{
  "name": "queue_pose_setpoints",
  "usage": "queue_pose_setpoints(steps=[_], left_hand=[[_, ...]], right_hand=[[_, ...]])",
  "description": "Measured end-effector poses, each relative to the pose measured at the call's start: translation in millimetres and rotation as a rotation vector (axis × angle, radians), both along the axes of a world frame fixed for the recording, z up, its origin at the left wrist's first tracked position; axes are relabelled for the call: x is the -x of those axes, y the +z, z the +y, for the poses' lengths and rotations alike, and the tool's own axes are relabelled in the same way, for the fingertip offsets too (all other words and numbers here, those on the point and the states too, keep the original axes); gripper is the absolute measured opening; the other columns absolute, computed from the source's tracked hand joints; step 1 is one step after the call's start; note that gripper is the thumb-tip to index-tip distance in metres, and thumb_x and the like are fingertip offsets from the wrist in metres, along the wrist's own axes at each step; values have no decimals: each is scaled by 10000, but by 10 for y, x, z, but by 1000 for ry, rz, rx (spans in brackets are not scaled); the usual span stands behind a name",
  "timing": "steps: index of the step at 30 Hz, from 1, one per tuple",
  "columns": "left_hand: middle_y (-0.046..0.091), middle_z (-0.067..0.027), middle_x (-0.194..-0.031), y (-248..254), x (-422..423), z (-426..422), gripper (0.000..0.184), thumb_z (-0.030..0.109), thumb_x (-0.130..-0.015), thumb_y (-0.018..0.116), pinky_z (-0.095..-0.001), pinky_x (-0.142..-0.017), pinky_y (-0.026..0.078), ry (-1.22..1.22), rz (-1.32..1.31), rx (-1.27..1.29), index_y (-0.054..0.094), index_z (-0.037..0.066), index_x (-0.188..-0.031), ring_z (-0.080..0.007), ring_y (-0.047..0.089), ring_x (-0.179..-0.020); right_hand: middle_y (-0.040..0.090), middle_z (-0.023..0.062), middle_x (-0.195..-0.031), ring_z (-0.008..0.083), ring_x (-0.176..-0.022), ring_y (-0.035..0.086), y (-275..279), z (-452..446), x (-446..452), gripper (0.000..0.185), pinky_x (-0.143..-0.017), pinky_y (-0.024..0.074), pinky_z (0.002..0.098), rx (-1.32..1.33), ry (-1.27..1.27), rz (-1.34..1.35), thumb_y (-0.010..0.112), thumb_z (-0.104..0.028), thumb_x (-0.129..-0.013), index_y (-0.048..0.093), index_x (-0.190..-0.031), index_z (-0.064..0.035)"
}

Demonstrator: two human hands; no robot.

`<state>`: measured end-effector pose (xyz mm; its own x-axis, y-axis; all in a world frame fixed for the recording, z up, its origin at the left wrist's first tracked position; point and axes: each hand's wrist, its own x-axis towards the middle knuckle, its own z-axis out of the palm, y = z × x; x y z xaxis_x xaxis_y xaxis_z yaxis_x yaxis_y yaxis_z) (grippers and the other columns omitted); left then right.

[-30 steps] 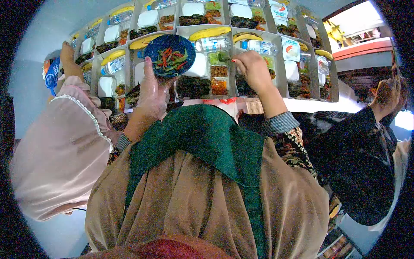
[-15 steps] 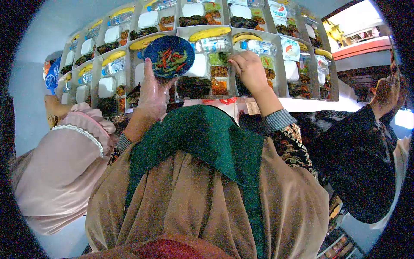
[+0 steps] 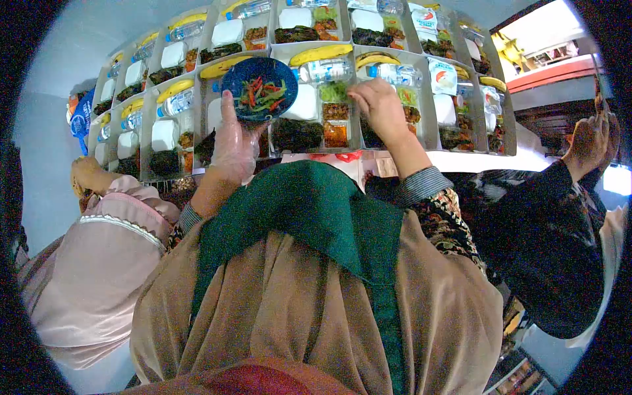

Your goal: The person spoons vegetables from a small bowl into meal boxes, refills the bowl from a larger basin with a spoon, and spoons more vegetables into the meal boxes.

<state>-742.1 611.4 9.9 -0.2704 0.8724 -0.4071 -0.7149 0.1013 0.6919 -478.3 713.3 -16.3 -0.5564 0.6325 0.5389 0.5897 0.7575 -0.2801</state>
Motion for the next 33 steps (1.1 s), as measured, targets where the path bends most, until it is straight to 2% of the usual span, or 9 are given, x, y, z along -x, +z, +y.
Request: queue_pose_setpoints(steps=[6,9,15,18,21,24,27,30,33], left_hand=[[542,-94,-1173,76,-3,7,514,462,-927,467,-385,-838,520,-18,-5,3,425,71,-1259,-221,575,-1025],[547,-95,-1171,124,-12,65,516,466,-923,471,-392,-853,513,-2,-37,26,425,78,-1260,-223,576,-1024],[552,-97,-1169,41,3,73,506,459,-928,463,-400,-881,505,-6,-59,-14,423,81,-1263,-232,570,-1051],[550,-99,-1176,48,-6,44,505,451,-933,458,-394,-873,512,6,-61,-1,420,69,-1261,-232,571,-1054],[547,-103,-1181,32,-1,27,517,454,-932,457,-375,-844,530,2,-35,-25,415,57,-1261,-225,577,-1040],[547,-102,-1177,-23,9,-25,522,459,-932,455,-373,-838,531,-28,-4,-66,412,56,-1262,-223,578,-1036],[543,-102,-1180,-61,25,-14,526,465,-930,455,-395,-863,512,-52,-43,-55,413,60,-1263,-227,568,-1051],[534,-75,-1229,-62,37,-20,514,479,-951,376,-359,-926,479,-99,23,-37,409,107,-1304,-212,528,-1127],[537,-107,-1192,-95,36,-27,519,466,-930,455,-412,-885,496,-48,-27,-58,413,73,-1267,-231,553,-1075]], right_hand=[[650,97,-846,291,-808,581,79,27,28,134,-745,471,391,57,-70,35,624,-164,-816,667,-893,-63],[651,95,-849,289,-801,582,71,70,89,129,-740,471,389,80,-24,70,625,-169,-815,667,-884,-68],[653,95,-857,286,-809,587,12,110,100,126,-743,473,380,71,109,-81,628,-177,-811,668,-875,-76],[651,99,-852,286,-818,589,-8,147,39,130,-738,473,377,64,119,-71,621,-170,-820,664,-884,-65],[645,117,-847,302,-818,591,54,126,5,139,-729,474,385,97,-27,93,596,-164,-848,656,-904,-51],[637,151,-852,331,-812,593,134,-21,60,164,-729,474,406,303,-253,220,562,-171,-876,649,-929,-43],[634,173,-862,354,-809,595,13,-43,64,193,-734,473,422,305,-258,170,540,-197,-891,643,-953,-45],[631,188,-867,363,-819,596,-79,-15,77,209,-738,471,427,273,-269,106,531,-215,-896,639,-954,-46],[629,196,-878,366,-831,594,-158,5,89,217,-739,472,429,245,-306,99,522,-224,-900,636,-945,-45]])
